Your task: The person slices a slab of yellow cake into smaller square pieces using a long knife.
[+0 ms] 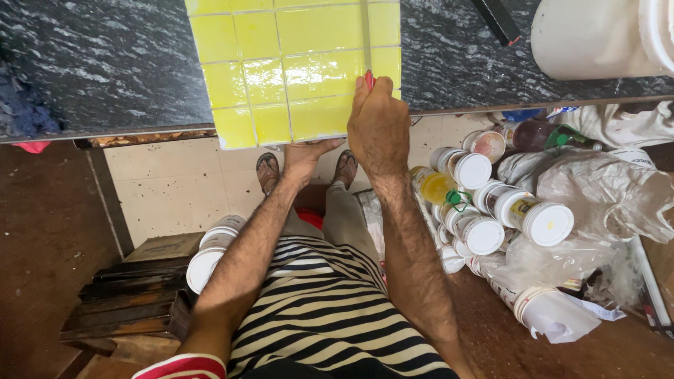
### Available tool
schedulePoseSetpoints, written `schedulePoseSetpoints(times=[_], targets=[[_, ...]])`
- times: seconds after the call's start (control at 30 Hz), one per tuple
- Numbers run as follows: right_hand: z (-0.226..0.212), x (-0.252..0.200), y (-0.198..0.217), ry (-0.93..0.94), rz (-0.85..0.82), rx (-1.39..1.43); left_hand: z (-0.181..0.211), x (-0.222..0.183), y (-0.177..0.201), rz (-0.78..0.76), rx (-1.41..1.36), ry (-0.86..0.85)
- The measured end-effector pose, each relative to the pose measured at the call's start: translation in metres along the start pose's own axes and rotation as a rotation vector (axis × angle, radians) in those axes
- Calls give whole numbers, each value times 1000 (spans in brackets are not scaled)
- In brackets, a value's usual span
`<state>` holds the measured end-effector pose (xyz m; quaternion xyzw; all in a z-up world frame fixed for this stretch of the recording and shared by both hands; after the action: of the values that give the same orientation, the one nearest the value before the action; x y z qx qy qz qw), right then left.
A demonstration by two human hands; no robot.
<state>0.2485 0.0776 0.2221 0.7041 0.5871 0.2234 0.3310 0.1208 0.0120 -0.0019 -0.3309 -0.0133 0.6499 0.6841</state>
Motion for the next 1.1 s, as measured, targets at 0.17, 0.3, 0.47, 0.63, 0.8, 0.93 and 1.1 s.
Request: schedulePoseSetpoints(times=[0.17,0.3,0.47,0.63,0.8,0.93,1.1], targets=[[-1,1,2,9,-13,21,2,-1,0,11,39,-6],[-3,0,3,36,-8,22,6,-3,-1,8,51,33],[-3,0,2,60,15,14,8,-3,-2,17,69,40],[-3,0,1,52,5,14,3,-1,1,13,77,31],[-2,0,0,15,-5,17,0,0,3,8,63,30],[-3,-1,0,37,10,8,-3,0,3,20,73,50],[-3,-1,0,83,37,2,3,-1,0,1,54,26]])
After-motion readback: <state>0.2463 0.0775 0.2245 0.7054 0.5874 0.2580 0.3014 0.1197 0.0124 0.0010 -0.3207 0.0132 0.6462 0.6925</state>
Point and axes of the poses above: each hand's wrist, its own x-axis towards the middle knuckle, its own y-axis out of the back of the hand, z = x × y, the point moved 3 cm from there along x, towards the middle knuckle, and after that the axes turned 5 degrees about x, right-handed, at the moved point
